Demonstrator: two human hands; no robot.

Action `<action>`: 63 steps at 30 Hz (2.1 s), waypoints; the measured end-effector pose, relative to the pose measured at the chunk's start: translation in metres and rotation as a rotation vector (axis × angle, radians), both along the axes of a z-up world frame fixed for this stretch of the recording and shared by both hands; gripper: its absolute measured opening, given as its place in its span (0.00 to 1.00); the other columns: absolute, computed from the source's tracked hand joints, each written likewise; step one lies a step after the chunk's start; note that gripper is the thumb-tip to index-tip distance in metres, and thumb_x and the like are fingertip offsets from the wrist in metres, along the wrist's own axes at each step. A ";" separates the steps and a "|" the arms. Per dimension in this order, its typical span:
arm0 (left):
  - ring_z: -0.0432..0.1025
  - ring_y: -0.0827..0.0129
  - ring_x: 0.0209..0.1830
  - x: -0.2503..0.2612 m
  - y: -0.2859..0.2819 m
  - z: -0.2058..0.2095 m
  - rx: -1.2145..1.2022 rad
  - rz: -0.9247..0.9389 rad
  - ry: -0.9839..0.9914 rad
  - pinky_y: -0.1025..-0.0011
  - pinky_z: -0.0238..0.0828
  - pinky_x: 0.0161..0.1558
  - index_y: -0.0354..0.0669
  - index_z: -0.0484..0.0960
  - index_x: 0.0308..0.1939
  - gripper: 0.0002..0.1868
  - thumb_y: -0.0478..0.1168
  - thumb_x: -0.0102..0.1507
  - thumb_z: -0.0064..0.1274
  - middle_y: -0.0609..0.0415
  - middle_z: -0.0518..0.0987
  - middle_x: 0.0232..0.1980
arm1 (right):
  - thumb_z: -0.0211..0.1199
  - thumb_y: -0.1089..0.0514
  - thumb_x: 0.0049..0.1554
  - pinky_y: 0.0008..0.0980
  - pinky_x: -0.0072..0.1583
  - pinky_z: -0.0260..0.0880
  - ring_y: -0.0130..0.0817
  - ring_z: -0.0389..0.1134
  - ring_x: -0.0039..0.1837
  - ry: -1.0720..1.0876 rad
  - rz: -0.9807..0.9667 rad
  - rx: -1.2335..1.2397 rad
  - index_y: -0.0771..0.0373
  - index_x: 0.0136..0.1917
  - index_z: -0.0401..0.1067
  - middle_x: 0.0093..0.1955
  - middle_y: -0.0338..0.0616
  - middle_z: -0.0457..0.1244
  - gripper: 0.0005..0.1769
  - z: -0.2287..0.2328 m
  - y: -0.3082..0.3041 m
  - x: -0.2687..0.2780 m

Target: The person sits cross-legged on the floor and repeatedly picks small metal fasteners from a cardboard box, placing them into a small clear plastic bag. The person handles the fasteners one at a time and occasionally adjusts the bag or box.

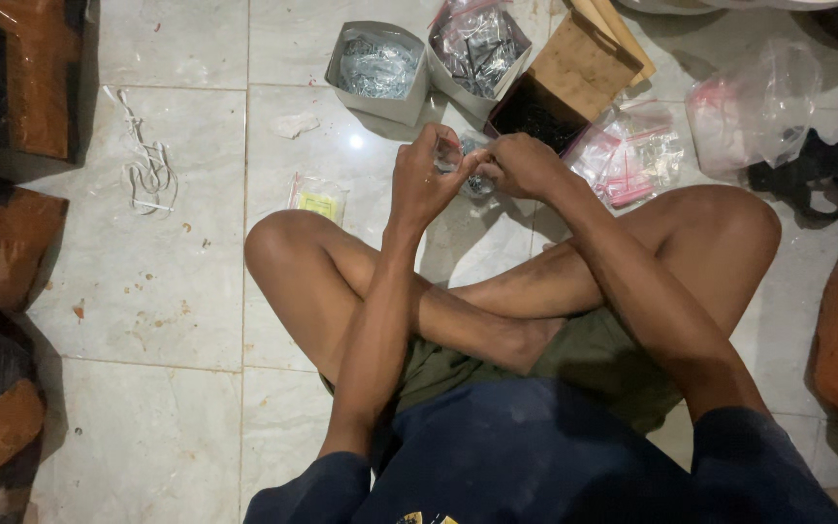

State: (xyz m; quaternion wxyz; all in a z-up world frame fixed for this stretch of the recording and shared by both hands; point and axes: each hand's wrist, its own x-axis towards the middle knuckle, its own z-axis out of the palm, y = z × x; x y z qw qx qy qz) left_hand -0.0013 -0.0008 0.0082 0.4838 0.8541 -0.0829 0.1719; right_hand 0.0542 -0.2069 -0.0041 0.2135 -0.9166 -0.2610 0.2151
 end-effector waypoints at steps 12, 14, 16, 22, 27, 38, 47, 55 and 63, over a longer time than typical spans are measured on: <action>0.81 0.69 0.34 -0.003 0.003 0.008 0.064 -0.079 0.001 0.62 0.70 0.47 0.51 0.76 0.46 0.18 0.50 0.68 0.71 0.65 0.84 0.33 | 0.65 0.52 0.73 0.45 0.51 0.63 0.41 0.68 0.50 -0.232 -0.073 0.363 0.56 0.55 0.80 0.46 0.42 0.66 0.09 0.090 -0.017 -0.005; 0.82 0.66 0.34 -0.001 -0.005 -0.003 0.105 -0.039 0.003 0.61 0.71 0.48 0.55 0.77 0.45 0.15 0.49 0.66 0.71 0.65 0.84 0.31 | 0.68 0.50 0.72 0.50 0.52 0.69 0.50 0.71 0.50 -0.275 -0.021 0.337 0.55 0.56 0.82 0.44 0.47 0.66 0.08 0.103 -0.011 -0.014; 0.83 0.63 0.34 0.000 -0.011 -0.018 0.145 -0.003 0.008 0.60 0.72 0.48 0.59 0.79 0.45 0.14 0.48 0.64 0.70 0.65 0.84 0.29 | 0.70 0.48 0.70 0.55 0.53 0.74 0.60 0.74 0.50 -0.313 0.026 0.310 0.53 0.57 0.83 0.43 0.51 0.67 0.09 0.102 -0.006 -0.022; 0.83 0.60 0.38 -0.002 -0.007 -0.031 0.189 -0.023 -0.002 0.59 0.71 0.52 0.55 0.78 0.50 0.21 0.45 0.59 0.74 0.60 0.85 0.32 | 0.64 0.47 0.78 0.49 0.54 0.75 0.57 0.75 0.52 -0.377 0.031 0.368 0.51 0.62 0.84 0.47 0.45 0.68 0.11 0.078 -0.008 -0.025; 0.83 0.50 0.44 -0.003 0.001 -0.023 0.113 -0.083 0.098 0.52 0.67 0.59 0.53 0.72 0.53 0.30 0.43 0.56 0.77 0.55 0.86 0.39 | 0.70 0.38 0.71 0.48 0.57 0.78 0.50 0.77 0.56 -0.436 0.128 0.247 0.44 0.55 0.83 0.54 0.39 0.70 0.12 0.061 -0.009 -0.030; 0.85 0.56 0.40 -0.002 0.000 0.011 -0.238 -0.103 0.019 0.62 0.78 0.53 0.51 0.86 0.48 0.04 0.43 0.75 0.64 0.52 0.87 0.37 | 0.75 0.55 0.67 0.37 0.56 0.76 0.40 0.79 0.52 -0.217 -0.167 0.583 0.44 0.69 0.82 0.50 0.35 0.77 0.18 0.087 -0.026 -0.014; 0.79 0.52 0.38 -0.012 -0.002 0.020 0.012 -0.126 -0.252 0.58 0.74 0.50 0.50 0.82 0.43 0.13 0.52 0.77 0.56 0.56 0.80 0.36 | 0.77 0.53 0.63 0.43 0.54 0.74 0.48 0.77 0.49 -0.254 -0.071 0.549 0.49 0.60 0.83 0.45 0.46 0.76 0.12 0.102 -0.026 -0.034; 0.82 0.54 0.39 -0.025 0.010 0.028 -0.036 -0.096 -0.229 0.57 0.75 0.46 0.51 0.85 0.46 0.13 0.54 0.77 0.58 0.55 0.83 0.38 | 0.68 0.48 0.72 0.58 0.61 0.72 0.64 0.73 0.56 -0.422 0.098 0.461 0.56 0.55 0.82 0.49 0.54 0.72 0.11 0.084 -0.023 -0.014; 0.79 0.59 0.50 -0.022 0.058 0.020 -0.136 0.074 0.082 0.61 0.77 0.49 0.45 0.82 0.54 0.07 0.41 0.76 0.52 0.49 0.83 0.52 | 0.74 0.50 0.68 0.56 0.56 0.69 0.58 0.75 0.59 -0.549 -0.020 0.132 0.51 0.57 0.87 0.55 0.46 0.77 0.08 0.085 0.001 0.132</action>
